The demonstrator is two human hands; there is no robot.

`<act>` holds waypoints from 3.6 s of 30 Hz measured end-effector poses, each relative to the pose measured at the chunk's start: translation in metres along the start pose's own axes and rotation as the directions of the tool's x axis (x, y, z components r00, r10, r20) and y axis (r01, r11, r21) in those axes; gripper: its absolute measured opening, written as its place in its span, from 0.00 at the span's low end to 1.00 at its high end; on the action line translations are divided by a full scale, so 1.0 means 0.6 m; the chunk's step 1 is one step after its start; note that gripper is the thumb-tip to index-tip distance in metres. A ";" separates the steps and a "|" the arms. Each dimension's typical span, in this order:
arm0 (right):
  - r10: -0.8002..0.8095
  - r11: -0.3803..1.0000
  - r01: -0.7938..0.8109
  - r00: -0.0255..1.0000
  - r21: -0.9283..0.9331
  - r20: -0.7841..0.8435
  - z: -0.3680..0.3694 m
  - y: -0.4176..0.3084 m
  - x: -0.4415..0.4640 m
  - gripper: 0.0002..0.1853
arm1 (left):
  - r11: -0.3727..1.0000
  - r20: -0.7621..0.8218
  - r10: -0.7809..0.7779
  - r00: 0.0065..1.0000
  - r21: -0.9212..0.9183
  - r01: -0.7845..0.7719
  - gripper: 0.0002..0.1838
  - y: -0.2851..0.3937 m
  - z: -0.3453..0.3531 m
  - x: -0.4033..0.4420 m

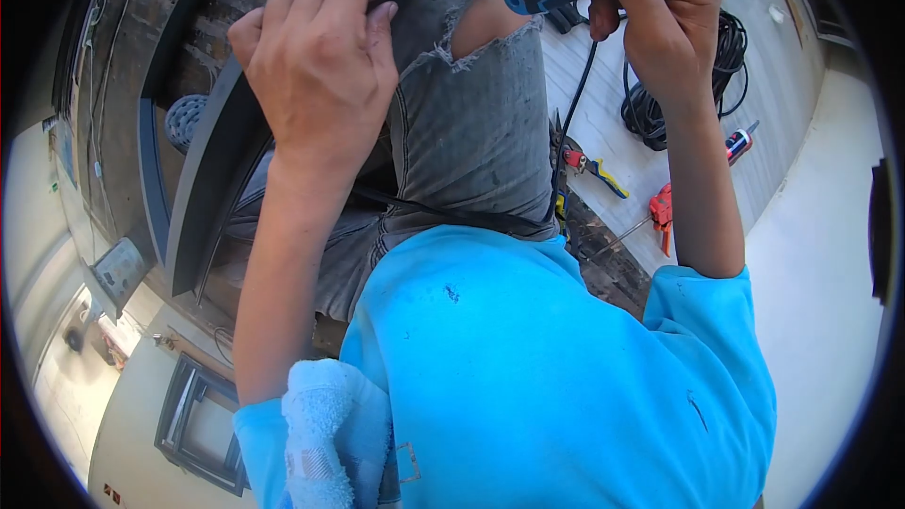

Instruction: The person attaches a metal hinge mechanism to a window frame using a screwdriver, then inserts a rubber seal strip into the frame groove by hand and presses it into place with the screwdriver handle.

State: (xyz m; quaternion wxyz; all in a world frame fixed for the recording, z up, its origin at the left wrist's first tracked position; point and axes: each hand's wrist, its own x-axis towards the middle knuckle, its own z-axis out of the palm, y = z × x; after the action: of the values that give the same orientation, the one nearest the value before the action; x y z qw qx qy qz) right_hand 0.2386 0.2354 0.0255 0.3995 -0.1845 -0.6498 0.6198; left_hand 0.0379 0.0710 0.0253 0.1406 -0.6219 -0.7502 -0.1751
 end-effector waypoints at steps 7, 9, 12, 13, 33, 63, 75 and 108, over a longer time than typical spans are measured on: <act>0.006 1.000 -0.007 0.999 0.015 0.046 0.006 0.013 -0.008 0.17 | 0.999 -0.024 -0.039 0.999 -0.001 0.039 0.06 0.006 0.009 -0.003; -0.010 1.000 0.009 0.999 0.023 0.050 0.005 0.023 -0.012 0.18 | 0.998 -0.018 -0.063 0.998 0.004 0.063 0.06 0.009 0.003 0.001; -0.085 0.996 0.086 0.995 -0.012 0.053 0.006 0.039 -0.010 0.17 | 0.996 -0.057 -0.076 0.995 -0.054 0.073 0.06 0.008 0.011 -0.004; -0.079 0.993 0.082 0.996 -0.079 0.045 0.011 0.020 -0.013 0.15 | 0.994 -0.064 -0.080 0.995 -0.079 0.075 0.06 0.007 0.014 -0.005; 0.833 0.335 -0.120 0.502 -0.935 0.234 0.025 -0.245 0.129 0.28 | 0.923 0.192 -0.151 0.970 -0.324 0.208 0.19 0.004 -0.032 -0.026; 0.922 0.205 0.531 0.177 -0.822 0.344 0.245 -0.241 0.340 0.40 | 0.910 0.295 0.321 0.900 -0.360 -0.207 0.24 -0.042 -0.011 -0.047; 0.937 0.200 0.541 0.140 -0.817 0.321 0.278 -0.226 0.351 0.32 | 0.921 0.294 0.282 0.914 -0.348 -0.172 0.24 -0.043 -0.010 -0.044; 0.989 0.150 0.592 -0.104 -0.792 0.109 0.361 -0.178 0.408 0.28 | 0.906 0.283 0.303 0.910 -0.381 -0.183 0.25 -0.026 0.005 -0.068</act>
State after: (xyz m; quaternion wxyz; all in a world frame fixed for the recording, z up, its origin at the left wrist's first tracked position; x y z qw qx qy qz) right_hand -0.0462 0.2552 0.2172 -0.6003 -0.0647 -0.7937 0.0739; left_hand 0.0304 0.0339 0.0036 -0.0795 -0.7471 -0.6359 -0.1765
